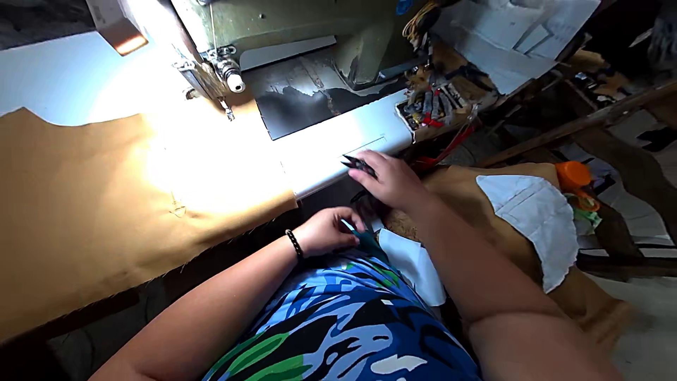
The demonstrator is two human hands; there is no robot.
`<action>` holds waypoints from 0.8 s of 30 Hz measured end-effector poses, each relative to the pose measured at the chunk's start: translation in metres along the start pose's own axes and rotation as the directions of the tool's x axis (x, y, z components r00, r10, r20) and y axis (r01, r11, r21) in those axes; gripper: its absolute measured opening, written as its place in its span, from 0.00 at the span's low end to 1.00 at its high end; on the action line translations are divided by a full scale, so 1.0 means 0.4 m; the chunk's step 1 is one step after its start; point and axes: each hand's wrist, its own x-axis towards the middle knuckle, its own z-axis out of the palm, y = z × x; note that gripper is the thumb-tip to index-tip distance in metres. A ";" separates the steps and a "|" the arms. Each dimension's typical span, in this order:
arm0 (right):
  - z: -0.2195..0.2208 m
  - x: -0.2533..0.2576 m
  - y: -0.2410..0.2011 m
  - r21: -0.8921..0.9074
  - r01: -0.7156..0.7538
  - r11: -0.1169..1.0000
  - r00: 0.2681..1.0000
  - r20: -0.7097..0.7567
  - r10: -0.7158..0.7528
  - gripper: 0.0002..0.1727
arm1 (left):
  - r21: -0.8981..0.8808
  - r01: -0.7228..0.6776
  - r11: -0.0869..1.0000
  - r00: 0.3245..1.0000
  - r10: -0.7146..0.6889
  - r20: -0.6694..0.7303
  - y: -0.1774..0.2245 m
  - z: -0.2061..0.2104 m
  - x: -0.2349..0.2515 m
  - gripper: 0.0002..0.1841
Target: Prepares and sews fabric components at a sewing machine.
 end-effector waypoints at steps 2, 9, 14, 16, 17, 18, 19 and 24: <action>-0.004 0.116 0.023 -0.252 -0.023 0.967 1.000 -0.011 0.021 0.20 | 0.043 -0.053 0.998 0.995 0.049 0.091 0.030 0.007 -0.015 0.09; 0.048 0.245 0.106 -0.324 -0.218 0.921 0.965 -0.212 0.154 0.25 | -0.054 -0.385 0.922 0.865 0.339 -0.370 0.016 -0.119 -0.238 0.05; 0.068 0.220 0.043 -0.017 -0.120 0.993 0.953 -0.281 0.110 0.21 | -0.129 -0.433 0.892 0.571 0.160 -0.805 -0.009 -0.128 -0.344 0.10; 0.123 0.178 -0.066 0.204 0.076 0.976 0.960 -0.279 -0.017 0.12 | -0.140 -0.511 0.848 0.473 0.142 -0.869 -0.011 -0.127 -0.344 0.13; 0.151 0.151 -0.127 0.327 0.135 0.935 0.968 -0.245 -0.054 0.10 | -0.140 -0.540 0.830 0.438 0.135 -0.889 -0.009 -0.126 -0.339 0.14; 0.170 0.127 -0.183 0.452 0.174 0.875 0.975 -0.201 -0.090 0.09 | -0.138 -0.561 0.816 0.414 0.133 -0.900 -0.007 -0.124 -0.334 0.16; 0.181 0.113 -0.225 0.561 0.201 0.803 0.978 -0.160 -0.133 0.08 | -0.132 -0.580 0.804 0.399 0.139 -0.906 -0.005 -0.124 -0.330 0.16; 0.203 0.128 -0.298 0.789 0.243 0.565 0.958 -0.104 -0.268 0.08 | -0.079 -0.624 0.777 0.386 0.219 -0.896 -0.012 -0.116 -0.322 0.18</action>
